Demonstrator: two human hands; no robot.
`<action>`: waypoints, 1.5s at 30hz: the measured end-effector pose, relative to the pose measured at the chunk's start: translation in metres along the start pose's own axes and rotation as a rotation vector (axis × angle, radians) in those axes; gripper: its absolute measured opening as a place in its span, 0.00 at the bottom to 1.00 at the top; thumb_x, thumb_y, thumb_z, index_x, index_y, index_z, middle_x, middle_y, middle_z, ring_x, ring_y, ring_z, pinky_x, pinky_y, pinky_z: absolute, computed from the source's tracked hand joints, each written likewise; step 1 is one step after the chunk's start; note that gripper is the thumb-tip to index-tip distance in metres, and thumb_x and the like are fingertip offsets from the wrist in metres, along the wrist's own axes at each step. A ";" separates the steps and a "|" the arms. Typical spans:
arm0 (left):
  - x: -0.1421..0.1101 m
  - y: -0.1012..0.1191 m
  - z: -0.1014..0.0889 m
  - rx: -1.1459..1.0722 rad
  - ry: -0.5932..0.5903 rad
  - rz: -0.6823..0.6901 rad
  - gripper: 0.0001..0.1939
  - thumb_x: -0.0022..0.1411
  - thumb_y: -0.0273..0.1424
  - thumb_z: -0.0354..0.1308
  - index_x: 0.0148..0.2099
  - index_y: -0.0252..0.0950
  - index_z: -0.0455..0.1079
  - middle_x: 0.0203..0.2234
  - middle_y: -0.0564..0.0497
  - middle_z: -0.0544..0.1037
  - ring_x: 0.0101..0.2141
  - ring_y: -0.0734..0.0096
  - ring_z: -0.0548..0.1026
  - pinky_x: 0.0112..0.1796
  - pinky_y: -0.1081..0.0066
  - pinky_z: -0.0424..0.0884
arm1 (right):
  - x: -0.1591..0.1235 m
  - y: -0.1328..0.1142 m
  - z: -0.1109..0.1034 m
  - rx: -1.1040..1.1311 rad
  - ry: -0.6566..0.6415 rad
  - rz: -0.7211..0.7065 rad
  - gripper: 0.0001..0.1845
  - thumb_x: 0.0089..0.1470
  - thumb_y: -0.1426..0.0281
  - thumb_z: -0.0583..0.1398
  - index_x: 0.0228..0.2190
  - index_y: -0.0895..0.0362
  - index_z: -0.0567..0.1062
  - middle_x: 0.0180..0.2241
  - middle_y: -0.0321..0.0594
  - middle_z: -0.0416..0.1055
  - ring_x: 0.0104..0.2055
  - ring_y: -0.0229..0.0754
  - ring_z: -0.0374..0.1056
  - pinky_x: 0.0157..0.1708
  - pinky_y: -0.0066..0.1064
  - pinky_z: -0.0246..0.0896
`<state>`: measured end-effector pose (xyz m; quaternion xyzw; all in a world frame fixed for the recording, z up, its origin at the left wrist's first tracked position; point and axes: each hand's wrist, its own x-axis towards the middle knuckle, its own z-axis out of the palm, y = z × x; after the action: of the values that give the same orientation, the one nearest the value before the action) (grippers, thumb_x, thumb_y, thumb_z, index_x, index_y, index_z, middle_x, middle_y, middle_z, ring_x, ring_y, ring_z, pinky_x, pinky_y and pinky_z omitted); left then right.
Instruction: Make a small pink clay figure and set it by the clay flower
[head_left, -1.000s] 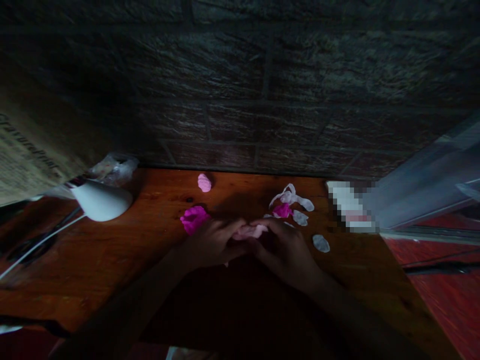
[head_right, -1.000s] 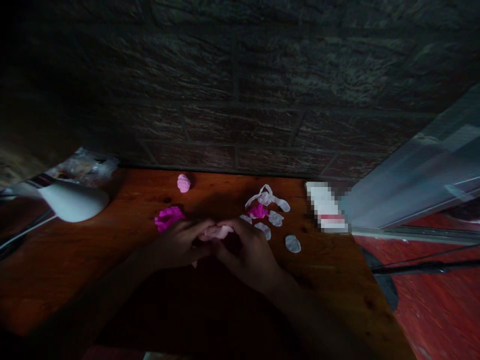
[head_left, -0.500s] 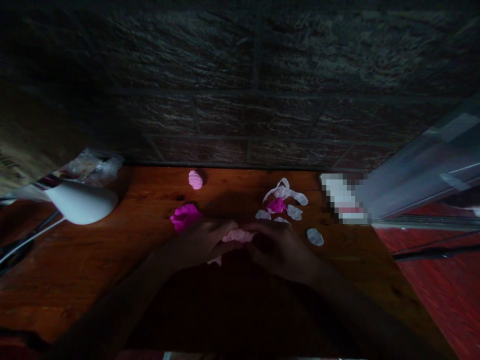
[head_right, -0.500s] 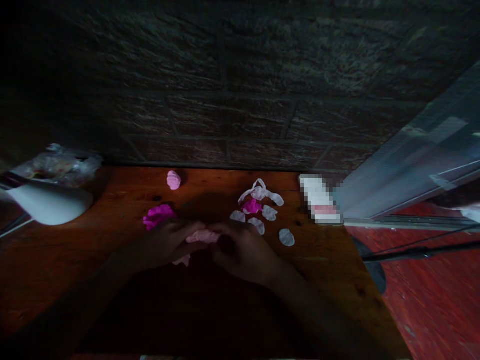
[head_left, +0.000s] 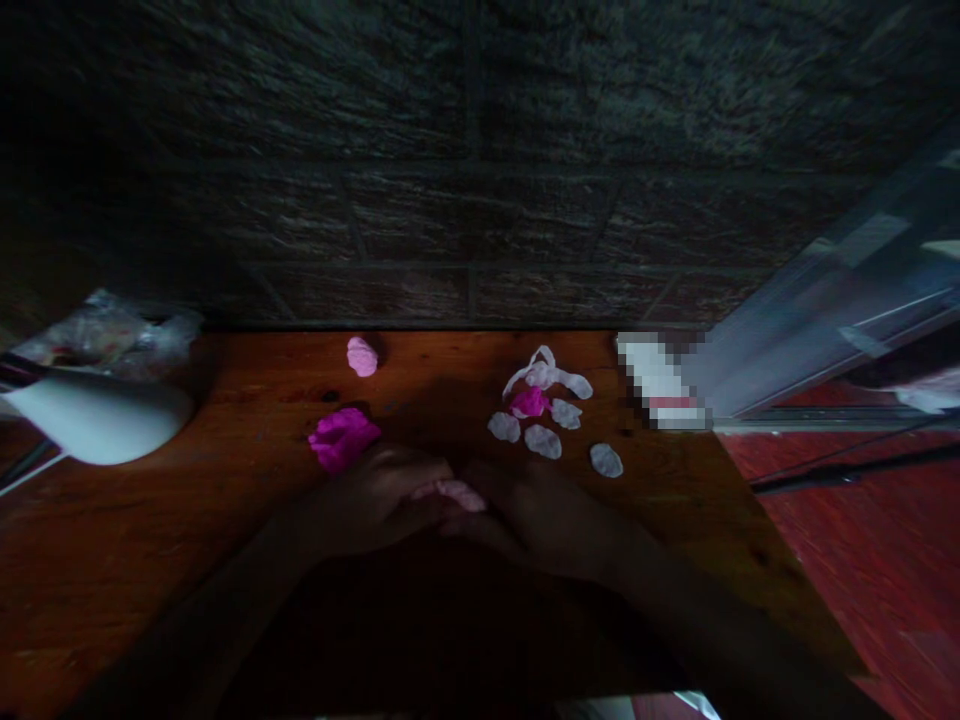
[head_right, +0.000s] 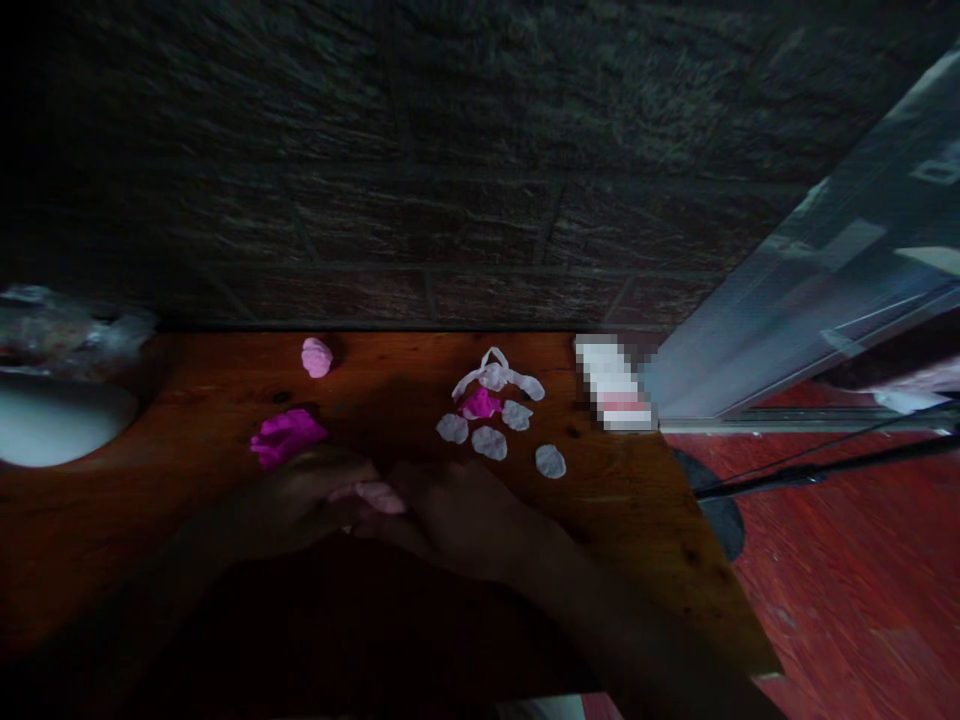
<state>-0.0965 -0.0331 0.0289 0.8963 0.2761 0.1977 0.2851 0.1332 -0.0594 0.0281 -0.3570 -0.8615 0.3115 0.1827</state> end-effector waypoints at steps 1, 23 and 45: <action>0.000 0.000 0.000 -0.015 0.015 0.008 0.30 0.76 0.50 0.41 0.31 0.36 0.71 0.22 0.53 0.76 0.24 0.75 0.74 0.28 0.75 0.65 | 0.001 0.000 0.001 0.033 -0.003 0.002 0.19 0.69 0.55 0.57 0.40 0.59 0.76 0.34 0.44 0.79 0.30 0.42 0.71 0.27 0.31 0.57; 0.007 0.002 -0.007 -0.365 0.211 -0.221 0.17 0.70 0.35 0.54 0.29 0.34 0.70 0.19 0.54 0.74 0.19 0.79 0.70 0.20 0.81 0.65 | 0.008 -0.003 0.010 0.727 0.099 0.166 0.28 0.66 0.47 0.56 0.32 0.58 0.77 0.28 0.37 0.74 0.26 0.35 0.69 0.28 0.26 0.62; 0.001 -0.001 0.003 -0.577 0.129 -0.336 0.26 0.74 0.46 0.50 0.34 0.32 0.76 0.17 0.54 0.74 0.14 0.79 0.71 0.14 0.83 0.64 | 0.014 -0.011 0.028 1.148 -0.022 0.309 0.30 0.57 0.42 0.63 0.34 0.58 0.83 0.25 0.37 0.77 0.25 0.33 0.71 0.28 0.24 0.64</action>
<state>-0.0946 -0.0324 0.0265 0.7063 0.3699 0.2741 0.5377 0.1031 -0.0666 0.0158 -0.3190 -0.4951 0.7542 0.2904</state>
